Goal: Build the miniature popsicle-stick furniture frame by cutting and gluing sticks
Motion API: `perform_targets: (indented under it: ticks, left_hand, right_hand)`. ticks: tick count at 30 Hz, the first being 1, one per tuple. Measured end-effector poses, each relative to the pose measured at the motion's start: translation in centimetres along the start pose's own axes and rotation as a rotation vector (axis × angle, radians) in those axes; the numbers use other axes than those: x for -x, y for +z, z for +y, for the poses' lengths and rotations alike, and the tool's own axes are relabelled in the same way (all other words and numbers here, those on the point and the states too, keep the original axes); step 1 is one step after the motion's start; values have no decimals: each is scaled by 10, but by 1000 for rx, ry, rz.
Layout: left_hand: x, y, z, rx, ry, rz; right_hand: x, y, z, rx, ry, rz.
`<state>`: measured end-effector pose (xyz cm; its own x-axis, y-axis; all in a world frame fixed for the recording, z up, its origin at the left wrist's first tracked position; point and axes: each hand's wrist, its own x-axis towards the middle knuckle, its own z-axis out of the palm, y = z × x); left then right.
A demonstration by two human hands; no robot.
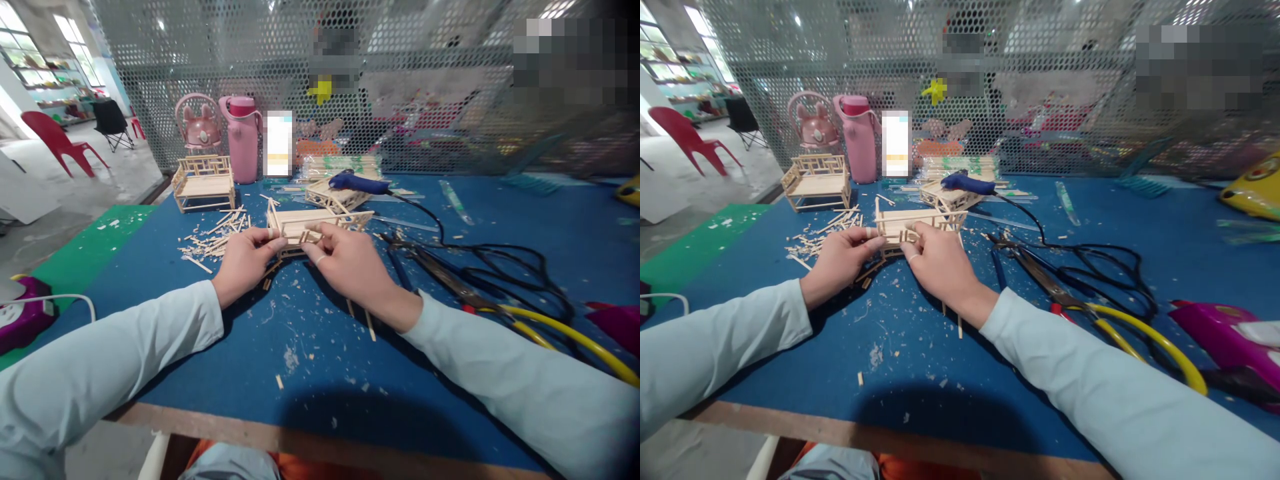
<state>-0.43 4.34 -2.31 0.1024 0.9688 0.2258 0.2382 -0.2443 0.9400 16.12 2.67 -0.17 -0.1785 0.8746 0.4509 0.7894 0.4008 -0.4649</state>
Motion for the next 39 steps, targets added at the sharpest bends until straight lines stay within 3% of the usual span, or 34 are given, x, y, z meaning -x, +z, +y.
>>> perform_targets:
  ticks: [6, 12, 15, 24, 32, 39]
  left_hand:
    - [1, 3, 2, -39, 11, 27]
    - [0, 2, -3, -37, 52, 9]
    - [1, 2, -2, -25, 61, -11]
    - [3, -1, 0, -78, 76, -45]
    - [0, -1, 0, -217, 131, 39]
    - [2, -1, 3, -253, 166, 31]
  right_hand:
    - [-4, 4, 1, -183, 118, -94]
    - [-6, 5, -4, -553, 307, -200]
    - [-9, 6, -2, -641, 319, -215]
    - [-10, 7, 0, -671, 294, -234]
    - [-11, 6, 0, -663, 281, -265]
    - [-6, 5, 0, -607, 291, -205]
